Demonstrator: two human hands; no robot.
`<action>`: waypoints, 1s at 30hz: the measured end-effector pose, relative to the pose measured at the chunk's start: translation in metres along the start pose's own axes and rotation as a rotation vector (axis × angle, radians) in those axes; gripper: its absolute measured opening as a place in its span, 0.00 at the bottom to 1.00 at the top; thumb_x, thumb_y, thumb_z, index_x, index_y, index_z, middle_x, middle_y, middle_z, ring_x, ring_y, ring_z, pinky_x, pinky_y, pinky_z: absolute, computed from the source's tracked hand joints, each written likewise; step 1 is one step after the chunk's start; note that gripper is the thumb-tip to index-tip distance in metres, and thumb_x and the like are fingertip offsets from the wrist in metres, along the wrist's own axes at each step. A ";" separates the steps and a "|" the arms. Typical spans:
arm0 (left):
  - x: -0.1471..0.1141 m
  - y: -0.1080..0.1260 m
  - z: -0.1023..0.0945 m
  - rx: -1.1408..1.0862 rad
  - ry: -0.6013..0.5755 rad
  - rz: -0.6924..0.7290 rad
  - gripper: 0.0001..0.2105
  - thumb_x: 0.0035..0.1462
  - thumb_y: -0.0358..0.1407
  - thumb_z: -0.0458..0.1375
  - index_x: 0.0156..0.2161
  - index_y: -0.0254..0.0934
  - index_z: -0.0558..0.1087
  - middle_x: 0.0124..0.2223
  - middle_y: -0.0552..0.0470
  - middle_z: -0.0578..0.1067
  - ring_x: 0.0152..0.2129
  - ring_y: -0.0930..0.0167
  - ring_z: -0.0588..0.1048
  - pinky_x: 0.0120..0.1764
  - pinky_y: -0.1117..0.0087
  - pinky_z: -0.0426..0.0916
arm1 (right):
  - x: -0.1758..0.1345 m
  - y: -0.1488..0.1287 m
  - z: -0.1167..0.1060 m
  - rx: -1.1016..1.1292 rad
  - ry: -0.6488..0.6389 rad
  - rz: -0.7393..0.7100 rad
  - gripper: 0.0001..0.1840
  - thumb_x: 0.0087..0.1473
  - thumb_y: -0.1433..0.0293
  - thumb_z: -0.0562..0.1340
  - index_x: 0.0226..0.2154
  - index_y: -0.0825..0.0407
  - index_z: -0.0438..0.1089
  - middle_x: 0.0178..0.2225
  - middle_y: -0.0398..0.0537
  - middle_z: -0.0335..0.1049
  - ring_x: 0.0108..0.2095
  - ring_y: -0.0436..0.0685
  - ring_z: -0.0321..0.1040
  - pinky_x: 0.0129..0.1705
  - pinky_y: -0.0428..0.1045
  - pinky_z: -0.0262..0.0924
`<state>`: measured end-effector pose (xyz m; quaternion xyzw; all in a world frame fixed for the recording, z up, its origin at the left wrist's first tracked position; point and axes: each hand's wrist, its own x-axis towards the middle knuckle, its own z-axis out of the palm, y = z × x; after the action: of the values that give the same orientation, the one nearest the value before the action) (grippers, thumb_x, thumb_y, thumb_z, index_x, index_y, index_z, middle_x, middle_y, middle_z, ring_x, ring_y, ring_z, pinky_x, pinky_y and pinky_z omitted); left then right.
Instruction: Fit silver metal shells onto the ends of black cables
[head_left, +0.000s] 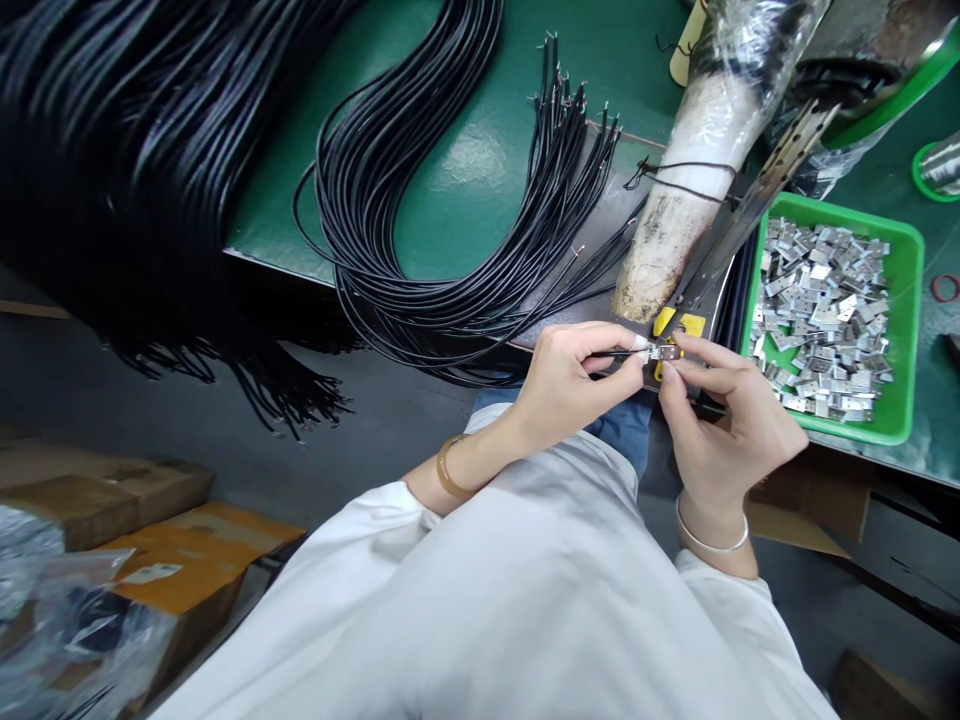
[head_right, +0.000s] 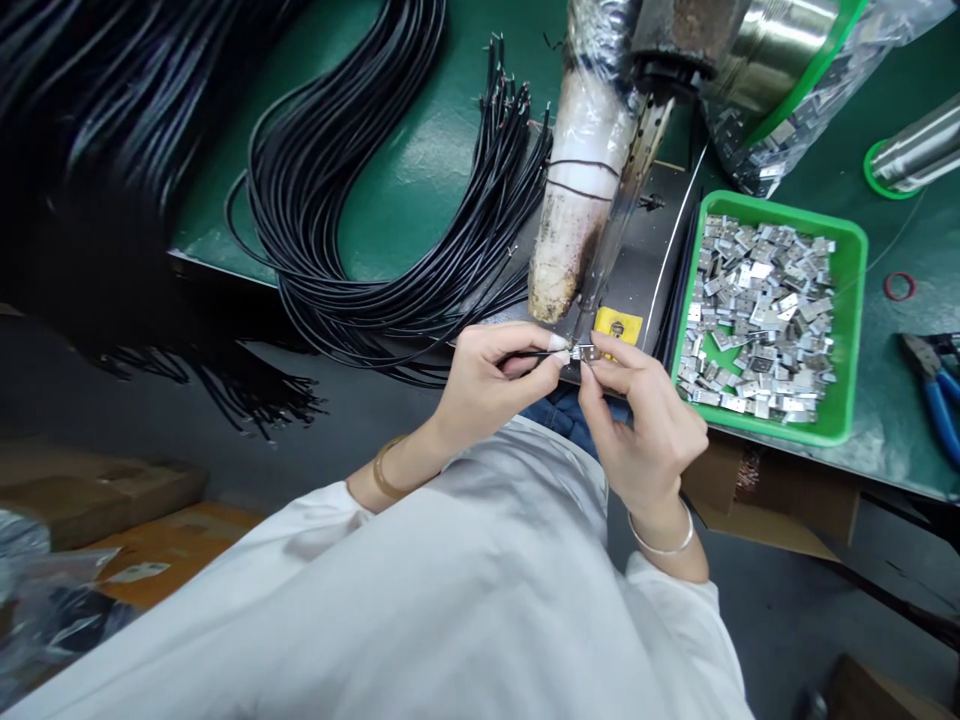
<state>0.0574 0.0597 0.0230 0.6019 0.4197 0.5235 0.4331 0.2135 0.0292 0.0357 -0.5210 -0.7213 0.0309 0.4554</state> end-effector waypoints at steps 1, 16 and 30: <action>0.000 0.000 0.000 0.001 -0.004 -0.004 0.04 0.54 0.28 0.61 0.32 0.32 0.79 0.25 0.56 0.74 0.17 0.83 0.59 0.20 0.78 0.52 | 0.001 0.000 0.001 -0.001 0.008 -0.003 0.12 0.51 0.80 0.70 0.35 0.49 0.73 0.39 0.44 0.82 0.41 0.55 0.81 0.41 0.47 0.75; -0.001 0.004 -0.002 -0.125 -0.054 -0.244 0.06 0.53 0.33 0.61 0.31 0.31 0.78 0.22 0.57 0.67 0.18 0.82 0.55 0.20 0.79 0.50 | 0.001 -0.004 0.000 0.013 -0.008 -0.023 0.10 0.52 0.78 0.69 0.35 0.49 0.72 0.44 0.47 0.81 0.41 0.55 0.81 0.41 0.48 0.76; 0.005 0.004 -0.001 -0.302 -0.042 -0.375 0.08 0.52 0.36 0.66 0.30 0.32 0.78 0.23 0.56 0.67 0.20 0.80 0.59 0.23 0.77 0.54 | 0.010 0.000 -0.001 0.021 -0.056 -0.028 0.10 0.54 0.78 0.68 0.37 0.47 0.76 0.43 0.45 0.81 0.45 0.60 0.80 0.43 0.52 0.78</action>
<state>0.0569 0.0639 0.0282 0.4526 0.4318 0.4782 0.6164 0.2137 0.0359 0.0427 -0.5050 -0.7407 0.0468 0.4407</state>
